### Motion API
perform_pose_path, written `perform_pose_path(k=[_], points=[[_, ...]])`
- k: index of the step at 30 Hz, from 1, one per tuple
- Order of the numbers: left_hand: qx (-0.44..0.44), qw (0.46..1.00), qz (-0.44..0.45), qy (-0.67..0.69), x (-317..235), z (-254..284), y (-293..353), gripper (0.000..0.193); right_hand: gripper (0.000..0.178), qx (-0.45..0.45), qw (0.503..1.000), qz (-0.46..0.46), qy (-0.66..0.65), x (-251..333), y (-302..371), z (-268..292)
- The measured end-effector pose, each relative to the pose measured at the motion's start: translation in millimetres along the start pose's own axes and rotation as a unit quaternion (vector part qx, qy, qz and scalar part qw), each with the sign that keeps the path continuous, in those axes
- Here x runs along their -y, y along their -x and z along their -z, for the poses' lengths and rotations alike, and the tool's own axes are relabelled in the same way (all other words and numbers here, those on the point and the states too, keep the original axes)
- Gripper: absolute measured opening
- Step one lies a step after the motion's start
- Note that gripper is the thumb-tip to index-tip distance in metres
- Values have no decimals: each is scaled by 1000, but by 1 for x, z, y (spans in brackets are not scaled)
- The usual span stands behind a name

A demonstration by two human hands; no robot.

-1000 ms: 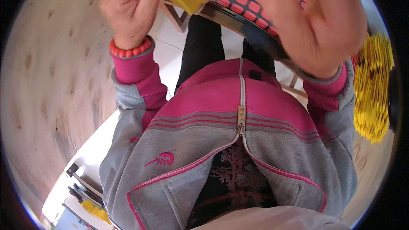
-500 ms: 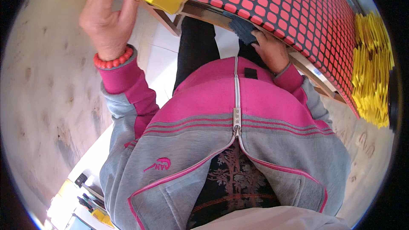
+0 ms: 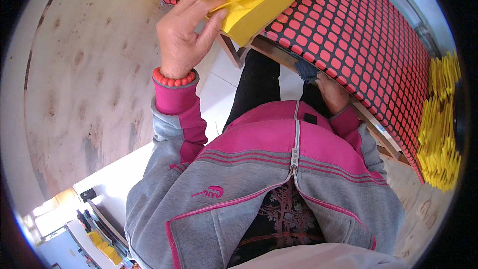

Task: The person folds yellow paper sheets by hand on a patterned table. They smooth each fold, stack the finished sheets, and continue folding additional sheets from a nearby pile.

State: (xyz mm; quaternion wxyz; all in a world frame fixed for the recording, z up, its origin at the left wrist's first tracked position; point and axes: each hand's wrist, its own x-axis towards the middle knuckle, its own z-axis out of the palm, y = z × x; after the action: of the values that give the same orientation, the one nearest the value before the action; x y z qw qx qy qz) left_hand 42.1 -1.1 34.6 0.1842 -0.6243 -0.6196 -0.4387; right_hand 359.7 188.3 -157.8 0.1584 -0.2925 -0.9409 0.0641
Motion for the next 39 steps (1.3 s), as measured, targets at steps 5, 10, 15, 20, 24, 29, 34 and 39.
perform_pose_path(k=[5, 10, 15, 20, 24, 29, 34, 39], points=[[1, 1000, 19, 2, 3, 1, 1, 13, 20, -35, 996, 79, 26, 0, 0, 2], [-23, 998, 53, 40, 6, -1, 1, 10, 20, 30, 997, 68, 16, 9, 3, 12], [-43, 991, 76, 104, 12, -5, 1, 12, 19, 161, 972, 128, -116, 48, 0, 64], [-41, 972, 126, 194, 18, -8, 3, 12, 16, 97, 916, 243, -304, 97, -42, 150], [-40, 960, 140, 239, 24, -11, 2, 11, 17, -77, 912, 290, -280, 128, -110, 182], [-42, 951, 148, 270, 25, -12, 3, 10, 20, -146, 934, 285, -161, 154, -163, 166], [-46, 944, 156, 287, 24, -11, 4, 12, 18, -136, 921, 316, -182, 161, -178, 156], [-22, 980, 57, 192, 26, -5, 0, 21, 15, -132, 902, 305, -275, 163, -186, 155]])
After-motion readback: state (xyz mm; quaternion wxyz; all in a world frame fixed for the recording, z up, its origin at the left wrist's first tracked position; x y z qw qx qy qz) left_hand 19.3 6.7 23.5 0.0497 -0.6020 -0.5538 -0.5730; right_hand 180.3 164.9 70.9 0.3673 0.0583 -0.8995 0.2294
